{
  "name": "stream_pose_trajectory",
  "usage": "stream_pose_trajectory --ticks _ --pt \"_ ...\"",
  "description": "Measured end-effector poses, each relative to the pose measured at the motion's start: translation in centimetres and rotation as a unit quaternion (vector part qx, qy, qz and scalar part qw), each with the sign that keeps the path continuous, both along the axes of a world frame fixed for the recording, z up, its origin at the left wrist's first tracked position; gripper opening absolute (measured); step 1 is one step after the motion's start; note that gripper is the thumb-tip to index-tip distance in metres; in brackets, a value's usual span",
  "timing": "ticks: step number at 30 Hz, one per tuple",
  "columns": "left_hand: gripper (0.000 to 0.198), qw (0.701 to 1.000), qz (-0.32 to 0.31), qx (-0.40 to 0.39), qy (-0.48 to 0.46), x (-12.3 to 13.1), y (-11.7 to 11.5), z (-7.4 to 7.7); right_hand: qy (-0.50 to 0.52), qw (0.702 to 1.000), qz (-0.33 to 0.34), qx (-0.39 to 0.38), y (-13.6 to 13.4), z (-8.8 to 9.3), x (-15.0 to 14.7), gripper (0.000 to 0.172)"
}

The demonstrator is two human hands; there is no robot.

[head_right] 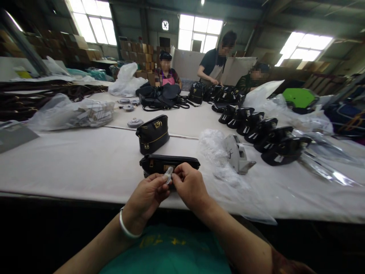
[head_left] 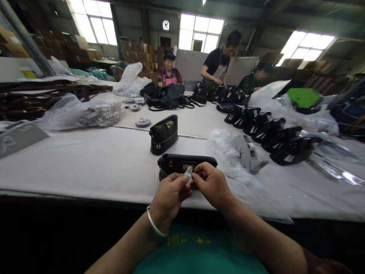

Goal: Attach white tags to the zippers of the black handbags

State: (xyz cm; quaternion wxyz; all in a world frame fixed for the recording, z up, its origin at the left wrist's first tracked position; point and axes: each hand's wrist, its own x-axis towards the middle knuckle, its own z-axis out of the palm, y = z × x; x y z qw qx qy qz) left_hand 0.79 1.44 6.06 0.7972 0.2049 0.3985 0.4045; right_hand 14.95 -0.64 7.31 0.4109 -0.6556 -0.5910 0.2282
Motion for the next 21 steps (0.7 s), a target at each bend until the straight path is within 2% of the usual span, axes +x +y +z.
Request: stream_pose_trajectory --ticks 4,9,11,13,17,21 --pt "0.016 0.999 0.010 -0.032 -0.017 0.1 -0.4 0.4 -0.005 1.000 -0.005 0.004 0.0 -0.5 0.0 0.007" --pt "0.021 1.000 0.022 0.003 0.015 0.5 -1.2 0.4 -0.025 0.999 -0.021 -0.008 0.1 -1.0 0.4 0.017" --pt "0.023 0.998 0.031 0.033 0.042 0.7 -1.5 0.0 0.026 0.999 -0.011 -0.038 0.0 -1.1 0.5 0.018" --pt "0.026 0.994 0.041 0.073 0.065 0.9 -1.7 -0.5 0.118 0.990 0.007 -0.078 -0.3 -1.2 0.5 0.020" --pt "0.030 0.981 0.050 0.153 0.112 1.0 -2.0 -1.2 0.309 0.942 0.032 -0.128 -1.0 -1.3 0.1 0.033" --pt "0.029 0.974 0.055 0.165 0.146 0.9 -2.2 -1.0 0.476 0.865 0.034 -0.156 -1.2 -1.1 -1.1 0.031"
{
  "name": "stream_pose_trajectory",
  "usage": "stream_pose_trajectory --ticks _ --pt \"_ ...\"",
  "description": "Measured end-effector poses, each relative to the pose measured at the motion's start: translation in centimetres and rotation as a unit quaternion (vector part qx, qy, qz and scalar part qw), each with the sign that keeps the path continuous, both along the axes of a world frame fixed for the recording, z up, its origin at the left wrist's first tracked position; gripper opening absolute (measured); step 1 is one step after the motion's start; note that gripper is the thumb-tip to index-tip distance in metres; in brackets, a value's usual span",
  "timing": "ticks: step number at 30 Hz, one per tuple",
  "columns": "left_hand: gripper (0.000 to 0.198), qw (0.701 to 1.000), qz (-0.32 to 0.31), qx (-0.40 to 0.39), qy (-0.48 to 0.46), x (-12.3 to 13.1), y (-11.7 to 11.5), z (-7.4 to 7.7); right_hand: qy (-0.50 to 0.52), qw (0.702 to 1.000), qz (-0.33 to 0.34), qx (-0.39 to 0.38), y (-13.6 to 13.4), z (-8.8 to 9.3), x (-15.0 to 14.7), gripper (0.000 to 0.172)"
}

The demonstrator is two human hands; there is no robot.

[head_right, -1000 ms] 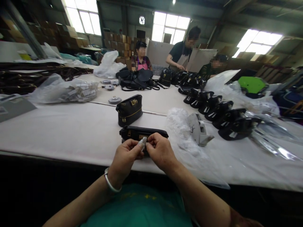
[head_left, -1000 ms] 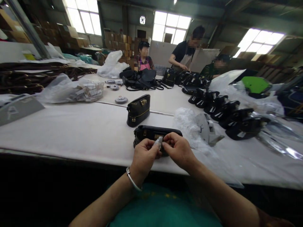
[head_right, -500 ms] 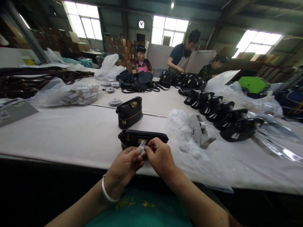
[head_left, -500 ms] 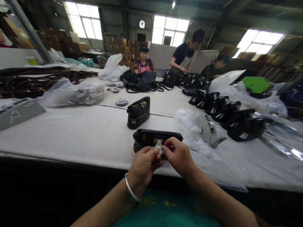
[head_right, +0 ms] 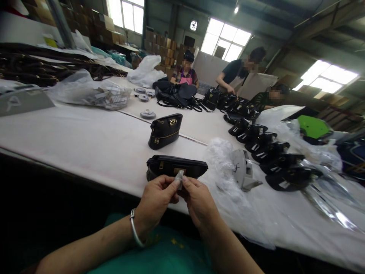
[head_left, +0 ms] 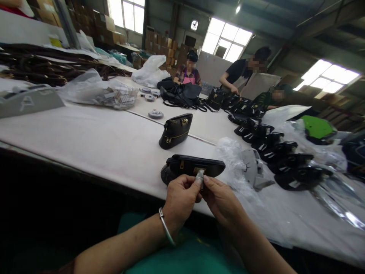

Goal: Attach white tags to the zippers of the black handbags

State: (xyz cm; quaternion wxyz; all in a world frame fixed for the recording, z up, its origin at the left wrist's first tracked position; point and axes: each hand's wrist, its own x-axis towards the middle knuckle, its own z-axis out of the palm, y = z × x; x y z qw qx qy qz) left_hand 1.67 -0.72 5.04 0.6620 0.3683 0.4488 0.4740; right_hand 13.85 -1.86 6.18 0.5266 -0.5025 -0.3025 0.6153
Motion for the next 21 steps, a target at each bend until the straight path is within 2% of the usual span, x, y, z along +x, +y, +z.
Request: stream_pose_trajectory --ticks 5,11,16,21 --pt "0.031 0.993 0.002 -0.087 -0.080 0.3 0.0 0.6 0.074 0.996 -0.012 -0.052 0.2 0.0 -1.2 0.024" --pt "0.035 0.956 -0.012 -0.197 -0.218 0.4 0.1 0.8 0.103 0.987 -0.070 -0.100 0.7 -0.4 -1.7 0.019" --pt "0.033 0.958 -0.009 -0.202 -0.202 0.4 0.3 0.5 0.071 0.990 -0.094 -0.079 1.0 -0.7 -2.0 0.014" --pt "0.037 0.978 0.009 -0.145 -0.147 0.6 0.5 0.2 0.085 0.993 -0.069 -0.048 1.0 -0.2 -2.2 0.016"
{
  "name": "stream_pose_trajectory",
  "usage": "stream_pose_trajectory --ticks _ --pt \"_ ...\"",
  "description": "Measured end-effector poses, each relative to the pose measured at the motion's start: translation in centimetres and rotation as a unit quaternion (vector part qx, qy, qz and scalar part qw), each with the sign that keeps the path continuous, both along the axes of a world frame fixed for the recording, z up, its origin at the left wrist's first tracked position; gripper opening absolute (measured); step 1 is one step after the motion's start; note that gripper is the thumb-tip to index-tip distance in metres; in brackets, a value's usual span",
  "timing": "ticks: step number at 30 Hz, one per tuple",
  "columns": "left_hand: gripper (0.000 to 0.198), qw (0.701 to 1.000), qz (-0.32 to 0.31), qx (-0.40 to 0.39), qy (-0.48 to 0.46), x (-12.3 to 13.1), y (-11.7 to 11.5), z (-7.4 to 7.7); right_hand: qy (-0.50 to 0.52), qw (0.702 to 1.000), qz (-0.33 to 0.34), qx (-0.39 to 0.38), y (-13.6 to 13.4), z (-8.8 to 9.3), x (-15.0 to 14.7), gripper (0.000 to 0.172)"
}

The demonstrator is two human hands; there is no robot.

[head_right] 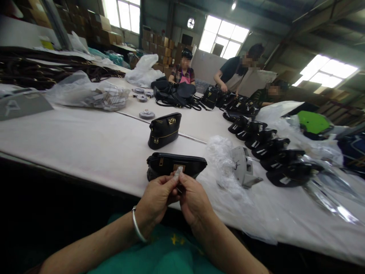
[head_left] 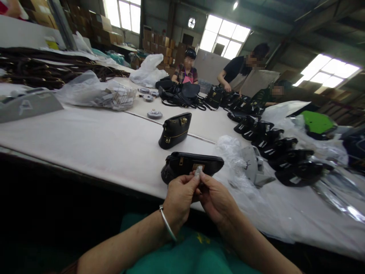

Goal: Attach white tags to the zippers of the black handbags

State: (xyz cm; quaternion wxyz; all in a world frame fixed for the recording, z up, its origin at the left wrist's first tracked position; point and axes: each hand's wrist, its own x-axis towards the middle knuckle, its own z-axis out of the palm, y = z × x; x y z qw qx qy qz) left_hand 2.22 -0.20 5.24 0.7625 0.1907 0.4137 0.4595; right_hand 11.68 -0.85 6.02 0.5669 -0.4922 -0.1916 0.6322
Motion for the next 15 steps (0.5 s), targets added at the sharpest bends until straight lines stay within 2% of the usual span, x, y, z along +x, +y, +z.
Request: stream_pose_trajectory --ticks 4,6,8,10,12,15 --pt "0.037 0.995 -0.019 0.060 0.072 0.0 0.1 -0.2 0.011 0.998 0.044 0.039 -0.6 0.2 1.0 0.027" --pt "0.038 0.982 -0.064 0.114 0.134 -0.3 0.1 -0.7 -0.059 0.996 0.054 0.047 -1.1 -0.3 2.2 0.031" --pt "0.039 0.949 -0.103 0.198 0.221 -1.2 0.1 -1.5 -0.161 0.986 0.021 0.043 -1.7 -0.9 3.7 0.034" --pt "0.033 0.893 -0.089 0.298 0.325 -2.2 0.1 -2.3 -0.254 0.966 -0.025 0.045 -2.1 -1.7 5.3 0.033" --pt "0.024 0.816 -0.010 0.398 0.418 -3.2 0.1 -2.9 -0.325 0.942 -0.054 0.066 -2.4 -2.3 6.7 0.029" --pt "0.018 0.707 0.096 0.517 0.473 -3.7 0.6 -2.9 -0.399 0.908 -0.082 0.096 -2.3 -2.7 8.0 0.029"
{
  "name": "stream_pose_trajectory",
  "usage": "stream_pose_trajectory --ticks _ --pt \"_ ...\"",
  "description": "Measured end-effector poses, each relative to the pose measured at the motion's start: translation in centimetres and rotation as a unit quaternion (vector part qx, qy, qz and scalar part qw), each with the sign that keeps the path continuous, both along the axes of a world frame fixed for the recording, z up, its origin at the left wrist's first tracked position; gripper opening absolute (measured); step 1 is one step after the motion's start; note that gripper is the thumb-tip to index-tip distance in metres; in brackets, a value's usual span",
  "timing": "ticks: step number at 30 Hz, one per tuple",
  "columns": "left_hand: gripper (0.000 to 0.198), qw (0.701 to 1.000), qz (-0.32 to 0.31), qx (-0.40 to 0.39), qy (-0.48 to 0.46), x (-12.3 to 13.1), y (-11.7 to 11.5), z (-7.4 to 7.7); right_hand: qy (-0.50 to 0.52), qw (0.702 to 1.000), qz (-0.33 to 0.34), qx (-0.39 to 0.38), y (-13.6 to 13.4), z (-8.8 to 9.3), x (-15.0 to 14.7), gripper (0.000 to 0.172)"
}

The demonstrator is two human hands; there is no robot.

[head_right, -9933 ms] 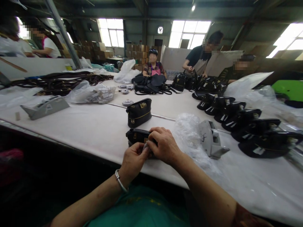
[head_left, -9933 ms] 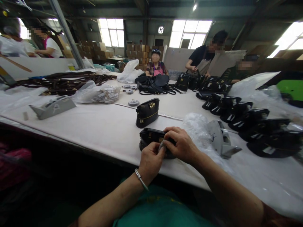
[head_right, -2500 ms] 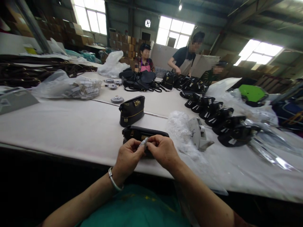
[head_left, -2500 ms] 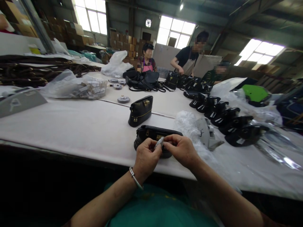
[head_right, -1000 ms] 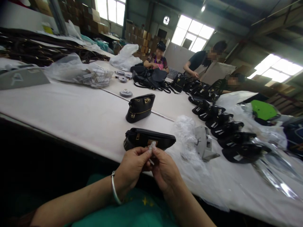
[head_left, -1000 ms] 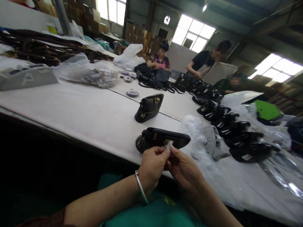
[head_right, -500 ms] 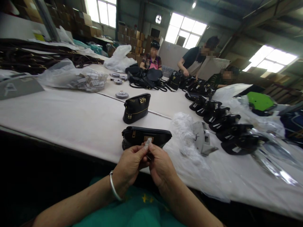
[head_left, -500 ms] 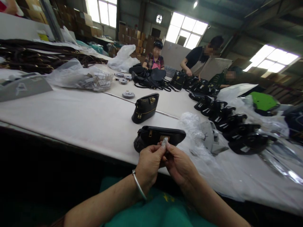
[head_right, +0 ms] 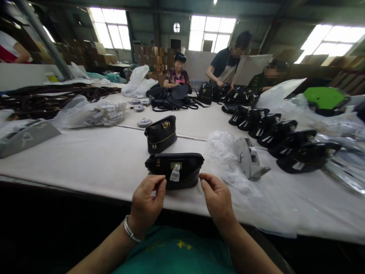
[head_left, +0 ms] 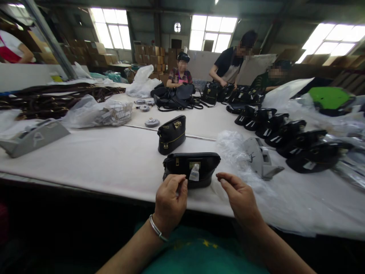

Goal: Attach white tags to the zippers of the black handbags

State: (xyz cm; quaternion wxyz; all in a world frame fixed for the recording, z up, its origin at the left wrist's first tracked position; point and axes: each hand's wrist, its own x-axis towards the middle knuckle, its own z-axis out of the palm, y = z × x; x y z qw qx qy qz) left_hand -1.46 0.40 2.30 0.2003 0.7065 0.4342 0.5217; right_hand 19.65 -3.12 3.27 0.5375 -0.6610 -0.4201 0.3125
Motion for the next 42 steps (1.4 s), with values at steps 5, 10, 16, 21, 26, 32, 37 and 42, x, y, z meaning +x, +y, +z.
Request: stream_pose_trajectory --ticks 5,10,16,21,26,32,37,42 --pt "0.012 0.994 0.032 0.059 0.084 1.8 1.4 0.2 -0.074 0.996 -0.004 0.039 1.2 -0.1 0.2 0.031" --pt "0.019 0.974 0.076 0.022 0.212 3.4 2.1 -0.1 -0.067 0.996 0.028 0.053 1.6 -0.4 -0.4 0.026" --pt "0.009 0.982 0.004 0.019 0.189 0.8 1.3 0.8 -0.076 0.996 0.015 0.052 1.2 -1.6 1.1 0.026" --pt "0.017 0.983 0.109 0.116 0.096 -3.0 2.6 2.1 -0.060 0.998 0.011 0.029 1.6 -2.6 2.0 0.028" --pt "0.044 0.998 0.040 -0.026 0.035 -3.8 5.8 2.5 -0.070 0.995 0.062 0.044 1.6 -2.7 1.1 0.025" --pt "0.041 0.986 -0.020 -0.160 -0.035 -3.2 6.1 2.3 -0.072 0.988 0.124 0.049 2.2 -3.0 1.2 0.031" --pt "0.030 0.991 0.053 -0.122 0.007 -1.9 4.5 3.0 -0.054 0.982 0.158 0.083 3.5 -2.4 1.3 0.045" --pt "0.025 0.993 0.083 -0.056 0.056 -0.8 3.9 3.6 -0.114 0.976 0.086 0.161 2.5 0.1 0.4 0.030"
